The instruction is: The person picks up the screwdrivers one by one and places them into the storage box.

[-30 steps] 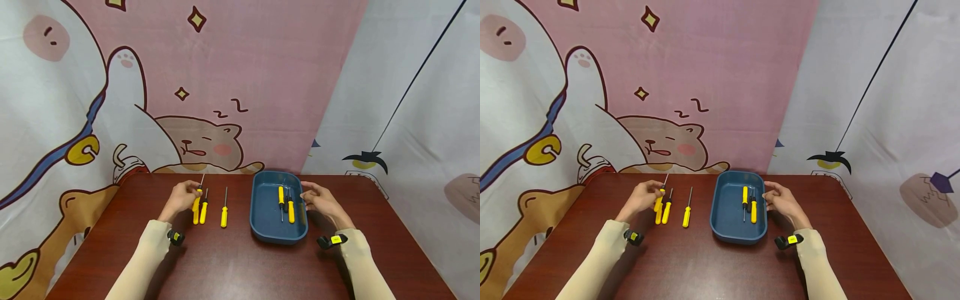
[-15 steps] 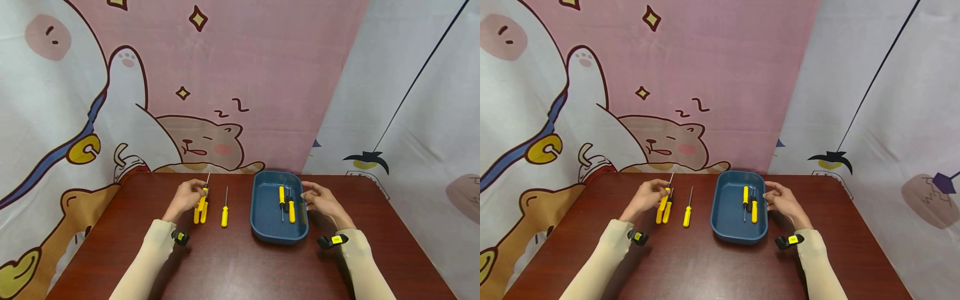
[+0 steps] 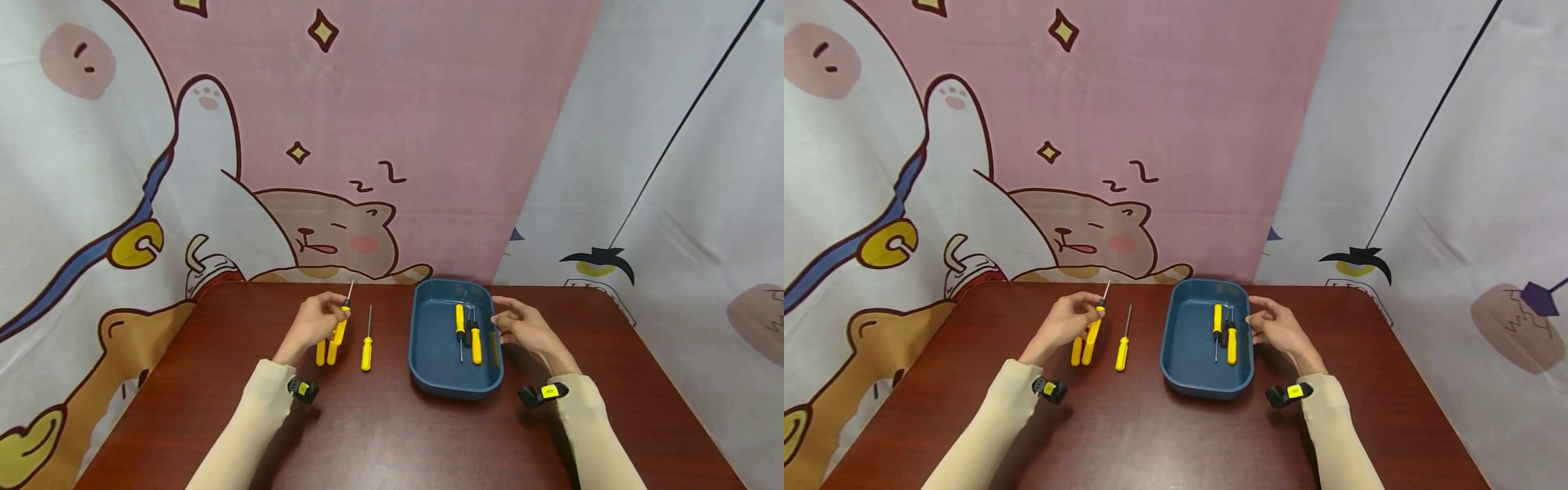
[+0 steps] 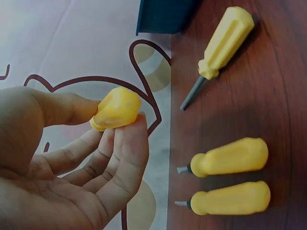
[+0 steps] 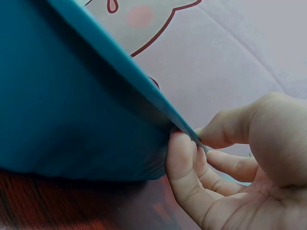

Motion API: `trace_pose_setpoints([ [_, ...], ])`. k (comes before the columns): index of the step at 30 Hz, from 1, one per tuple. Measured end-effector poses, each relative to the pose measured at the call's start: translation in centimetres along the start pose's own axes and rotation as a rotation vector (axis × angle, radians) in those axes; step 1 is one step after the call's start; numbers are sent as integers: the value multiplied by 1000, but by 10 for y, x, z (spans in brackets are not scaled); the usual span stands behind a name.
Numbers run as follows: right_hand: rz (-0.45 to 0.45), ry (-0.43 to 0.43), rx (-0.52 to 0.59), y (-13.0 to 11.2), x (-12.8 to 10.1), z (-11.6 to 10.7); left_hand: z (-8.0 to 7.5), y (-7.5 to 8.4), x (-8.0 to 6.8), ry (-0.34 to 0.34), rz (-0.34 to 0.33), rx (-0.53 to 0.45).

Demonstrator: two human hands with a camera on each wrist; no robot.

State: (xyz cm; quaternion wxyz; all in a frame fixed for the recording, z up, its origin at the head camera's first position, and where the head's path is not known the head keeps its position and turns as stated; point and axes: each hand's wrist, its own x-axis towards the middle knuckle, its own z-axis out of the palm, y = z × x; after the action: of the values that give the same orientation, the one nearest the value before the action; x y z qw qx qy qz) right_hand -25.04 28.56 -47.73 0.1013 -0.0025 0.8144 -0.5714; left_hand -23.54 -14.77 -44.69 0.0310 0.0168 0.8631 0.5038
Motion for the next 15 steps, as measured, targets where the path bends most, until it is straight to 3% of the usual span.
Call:
trace_pose_setpoints([
  [15,-4,-3,-2,0,1,0,20,18,0,1,38,-29],
])
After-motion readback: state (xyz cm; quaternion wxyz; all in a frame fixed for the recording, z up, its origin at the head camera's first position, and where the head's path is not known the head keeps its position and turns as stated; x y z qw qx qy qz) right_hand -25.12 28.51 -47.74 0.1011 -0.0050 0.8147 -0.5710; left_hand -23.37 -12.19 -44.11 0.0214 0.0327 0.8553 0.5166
